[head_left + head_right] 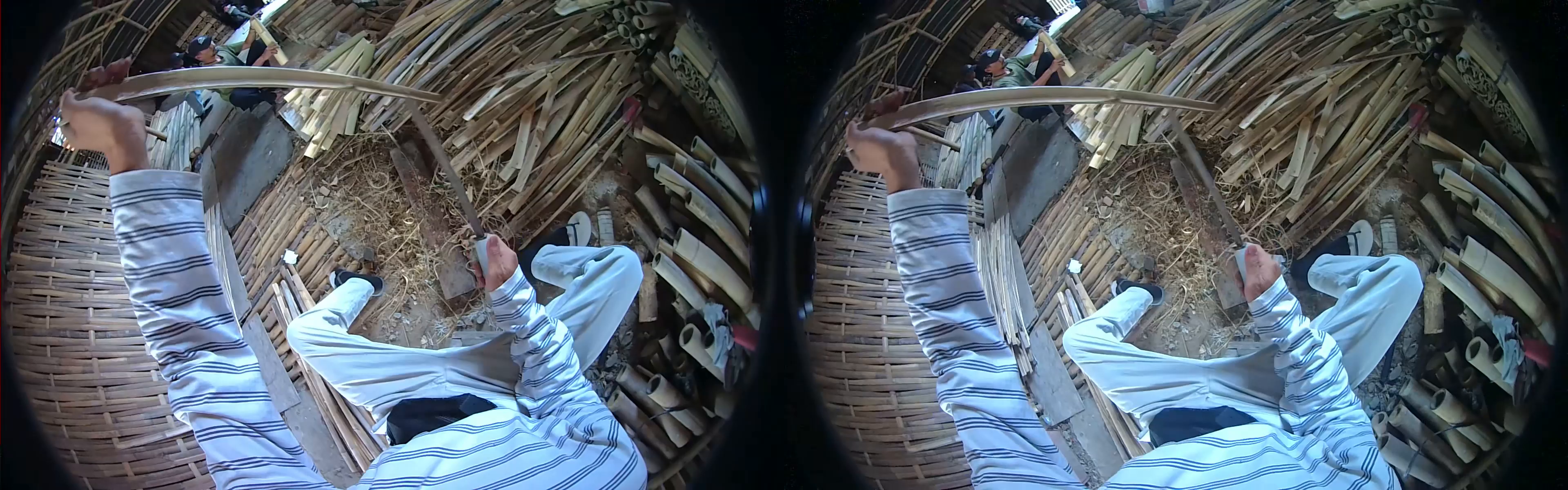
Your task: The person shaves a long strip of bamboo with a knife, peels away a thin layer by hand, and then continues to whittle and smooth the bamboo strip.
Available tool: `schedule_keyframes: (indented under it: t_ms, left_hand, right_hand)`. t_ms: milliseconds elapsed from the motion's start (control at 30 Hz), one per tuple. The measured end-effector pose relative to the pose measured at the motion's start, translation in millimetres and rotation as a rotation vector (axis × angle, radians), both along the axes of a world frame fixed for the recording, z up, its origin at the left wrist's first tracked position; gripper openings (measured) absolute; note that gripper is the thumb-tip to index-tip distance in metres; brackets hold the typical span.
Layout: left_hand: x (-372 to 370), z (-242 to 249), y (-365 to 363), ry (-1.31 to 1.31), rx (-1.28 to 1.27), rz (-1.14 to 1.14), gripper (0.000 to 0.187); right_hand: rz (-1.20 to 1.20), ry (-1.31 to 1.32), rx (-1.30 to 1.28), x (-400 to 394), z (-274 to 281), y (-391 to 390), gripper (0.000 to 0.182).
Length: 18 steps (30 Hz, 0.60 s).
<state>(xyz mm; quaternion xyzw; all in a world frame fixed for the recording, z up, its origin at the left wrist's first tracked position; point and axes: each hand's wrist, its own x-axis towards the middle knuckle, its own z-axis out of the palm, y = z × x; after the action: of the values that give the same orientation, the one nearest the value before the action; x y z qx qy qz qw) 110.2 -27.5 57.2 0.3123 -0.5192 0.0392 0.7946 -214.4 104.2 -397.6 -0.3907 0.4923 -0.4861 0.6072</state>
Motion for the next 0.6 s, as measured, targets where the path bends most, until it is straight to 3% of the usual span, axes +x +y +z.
schedule_keyframes:
  t_ms: [167,300,400,533,567,600]
  left_hand:
    - [-35,-18,19,-0.021,-0.062,0.101,0.021]
    - [-39,-34,33,-0.051,0.063,0.127,0.02]
    - [-76,-57,49,-0.034,0.131,0.212,0.021]
    - [-94,-81,56,-0.054,0.223,0.251,0.024]
    - [-100,-86,57,-0.042,0.238,0.254,0.024]
    - [-103,-90,57,-0.031,0.255,0.258,0.024]
  right_hand:
    - [-0.177,0.063,0.228,-12,4,-3,0.044]
    - [-0.24,0.064,0.149,-23,19,-13,0.048]
    - [-0.279,0.095,0.022,-24,-11,-26,0.05]
    - [-0.219,-0.117,0.049,-27,-4,-29,0.048]
    - [-0.121,-0.369,0.138,-29,-11,-33,0.041]
    - [-0.072,-0.455,0.214,-30,-13,-34,0.04]
